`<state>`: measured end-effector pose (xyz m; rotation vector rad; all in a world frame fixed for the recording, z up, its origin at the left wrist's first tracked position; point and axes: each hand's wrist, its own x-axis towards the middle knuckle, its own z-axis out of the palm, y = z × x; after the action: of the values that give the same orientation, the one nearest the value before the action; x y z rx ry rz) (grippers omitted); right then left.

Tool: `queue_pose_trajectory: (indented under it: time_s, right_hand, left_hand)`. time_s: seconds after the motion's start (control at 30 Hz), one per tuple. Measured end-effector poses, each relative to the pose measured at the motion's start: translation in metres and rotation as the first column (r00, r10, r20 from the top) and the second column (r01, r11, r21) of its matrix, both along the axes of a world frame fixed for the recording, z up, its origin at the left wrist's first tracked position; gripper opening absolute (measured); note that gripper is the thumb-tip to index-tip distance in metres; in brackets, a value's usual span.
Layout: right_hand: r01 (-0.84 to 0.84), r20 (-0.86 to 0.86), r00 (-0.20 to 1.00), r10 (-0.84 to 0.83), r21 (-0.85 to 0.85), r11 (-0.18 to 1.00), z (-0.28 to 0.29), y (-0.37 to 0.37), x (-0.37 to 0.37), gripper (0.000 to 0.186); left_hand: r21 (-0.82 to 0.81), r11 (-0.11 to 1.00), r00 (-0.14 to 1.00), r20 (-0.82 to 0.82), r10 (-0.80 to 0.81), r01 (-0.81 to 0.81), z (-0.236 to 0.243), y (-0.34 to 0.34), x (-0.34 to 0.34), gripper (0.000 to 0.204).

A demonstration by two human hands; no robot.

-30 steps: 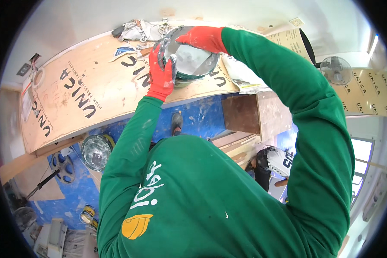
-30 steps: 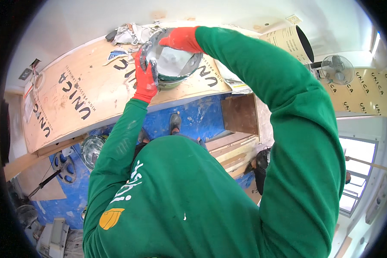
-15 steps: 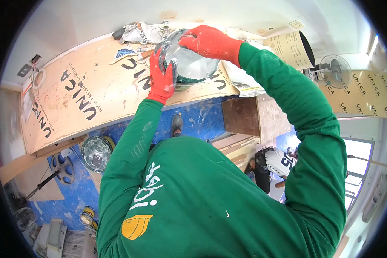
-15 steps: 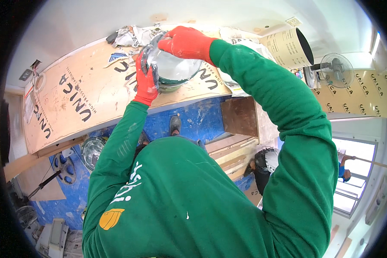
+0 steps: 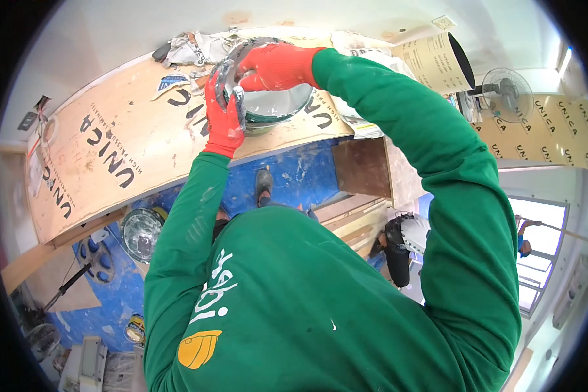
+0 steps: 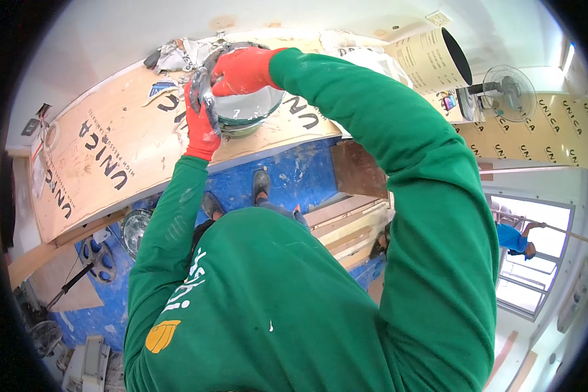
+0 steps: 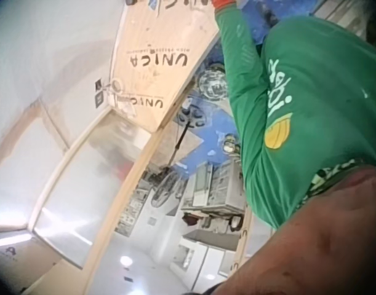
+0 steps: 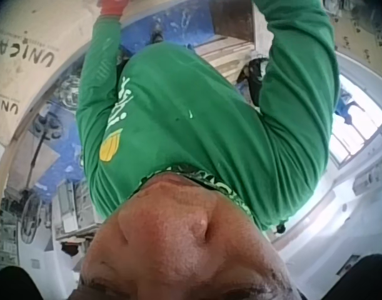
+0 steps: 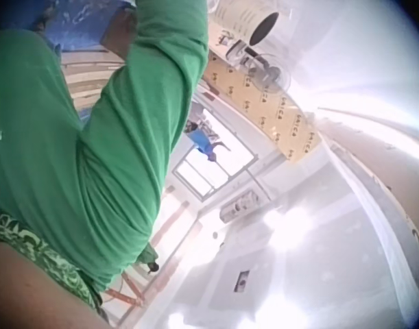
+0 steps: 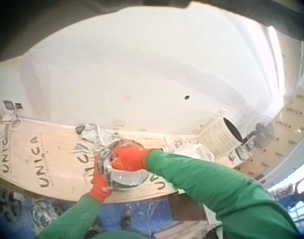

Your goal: The person stirs a white substance in a bucket using a flat scraper and pours liquid from a metal tin into the bucket.

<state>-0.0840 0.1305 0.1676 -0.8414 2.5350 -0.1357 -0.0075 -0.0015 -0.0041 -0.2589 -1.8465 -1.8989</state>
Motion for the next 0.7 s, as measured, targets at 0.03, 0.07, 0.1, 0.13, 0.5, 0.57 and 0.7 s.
queue_pose_trajectory:
  time_s: [0.03,0.07,0.1,0.13,0.5,0.57,0.7]
  right_hand:
    - [-0.028,0.026,0.999,0.028,-0.028,0.999,0.001,0.006,0.000,0.050]
    - [-0.054,0.050,0.997,0.057,-0.056,0.997,0.001,0.011,-0.001,0.050]
    - [-0.071,0.083,0.994,0.074,-0.035,0.997,0.007,0.010,0.001,0.049]
    - [-0.089,0.116,0.989,0.090,-0.014,0.996,0.012,0.009,0.004,0.048]
    - [-0.059,0.028,0.998,0.057,0.066,0.996,0.032,0.018,0.022,0.042]
    - [0.033,-0.006,0.999,-0.033,0.041,0.999,0.034,0.015,0.024,0.043]
    - [0.074,-0.162,0.983,-0.090,-0.103,0.992,0.003,0.014,0.011,0.041]
  left_hand:
    - [0.043,0.999,1.000,-0.001,-0.015,0.015,-0.003,0.002,0.000,0.059]
    - [0.086,0.996,1.000,-0.004,-0.030,0.030,-0.006,0.003,-0.001,0.059]
    - [0.126,0.991,0.999,-0.004,-0.042,0.042,-0.008,0.003,-0.001,0.059]
    - [0.046,0.999,1.000,-0.013,-0.014,0.015,-0.013,0.001,-0.002,0.060]
    - [-0.189,0.979,0.997,-0.026,0.075,-0.079,-0.014,-0.006,-0.001,0.061]
    - [-0.188,0.979,0.997,-0.037,0.074,-0.079,-0.011,-0.006,0.001,0.061]
    - [-0.189,0.978,0.995,-0.070,0.075,-0.088,-0.009,-0.004,-0.002,0.059]
